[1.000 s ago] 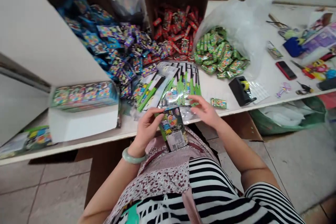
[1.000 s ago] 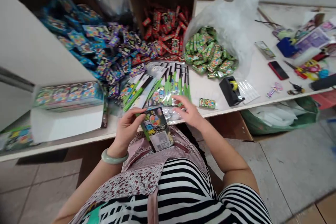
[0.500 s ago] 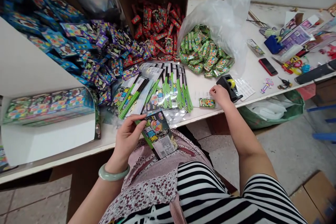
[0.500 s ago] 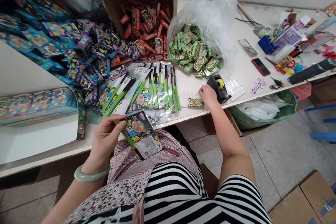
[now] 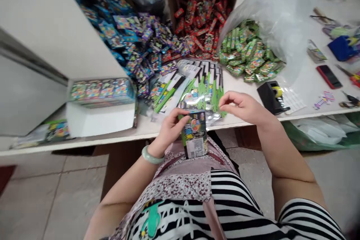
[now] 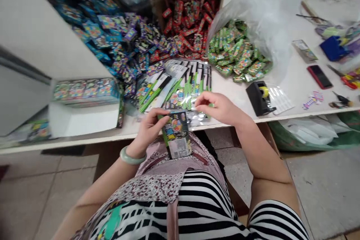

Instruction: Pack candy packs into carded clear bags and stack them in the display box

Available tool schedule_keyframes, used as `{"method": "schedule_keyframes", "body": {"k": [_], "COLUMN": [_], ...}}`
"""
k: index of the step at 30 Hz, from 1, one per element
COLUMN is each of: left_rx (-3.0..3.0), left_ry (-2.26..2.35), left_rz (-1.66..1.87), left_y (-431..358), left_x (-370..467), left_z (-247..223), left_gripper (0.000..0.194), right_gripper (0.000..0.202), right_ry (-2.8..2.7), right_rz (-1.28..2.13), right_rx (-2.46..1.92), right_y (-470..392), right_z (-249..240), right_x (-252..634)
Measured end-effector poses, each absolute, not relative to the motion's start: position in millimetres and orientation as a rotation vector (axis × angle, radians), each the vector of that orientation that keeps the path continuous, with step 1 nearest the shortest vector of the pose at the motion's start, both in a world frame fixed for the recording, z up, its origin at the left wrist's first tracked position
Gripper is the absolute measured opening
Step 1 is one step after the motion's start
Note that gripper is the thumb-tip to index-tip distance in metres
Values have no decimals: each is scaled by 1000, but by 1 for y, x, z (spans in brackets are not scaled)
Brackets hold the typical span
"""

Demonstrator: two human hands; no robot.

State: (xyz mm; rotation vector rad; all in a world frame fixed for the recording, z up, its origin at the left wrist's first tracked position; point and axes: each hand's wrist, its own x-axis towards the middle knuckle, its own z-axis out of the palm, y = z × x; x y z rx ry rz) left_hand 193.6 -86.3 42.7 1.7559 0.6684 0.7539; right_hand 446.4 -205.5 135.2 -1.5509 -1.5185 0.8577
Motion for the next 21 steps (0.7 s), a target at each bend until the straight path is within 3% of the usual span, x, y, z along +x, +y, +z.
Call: {"method": "schedule_keyframes", "body": {"k": [5, 12, 21], "left_rx": [1725, 1698, 1685], "left_ry": [633, 610, 668], "left_rz": [754, 798, 963], "left_y": [-89, -90, -92], "left_x": [192, 191, 204], "left_z": [49, 51, 40], "left_gripper": [28, 41, 36], "right_gripper": [11, 9, 11], "right_ry": [-1814, -1901, -1759], "right_rz": [1013, 1040, 1102], "right_rx": [-1425, -1531, -1568], "right_y": [-147, -123, -120], "right_z": [136, 126, 112], "right_x": [393, 389, 386]}}
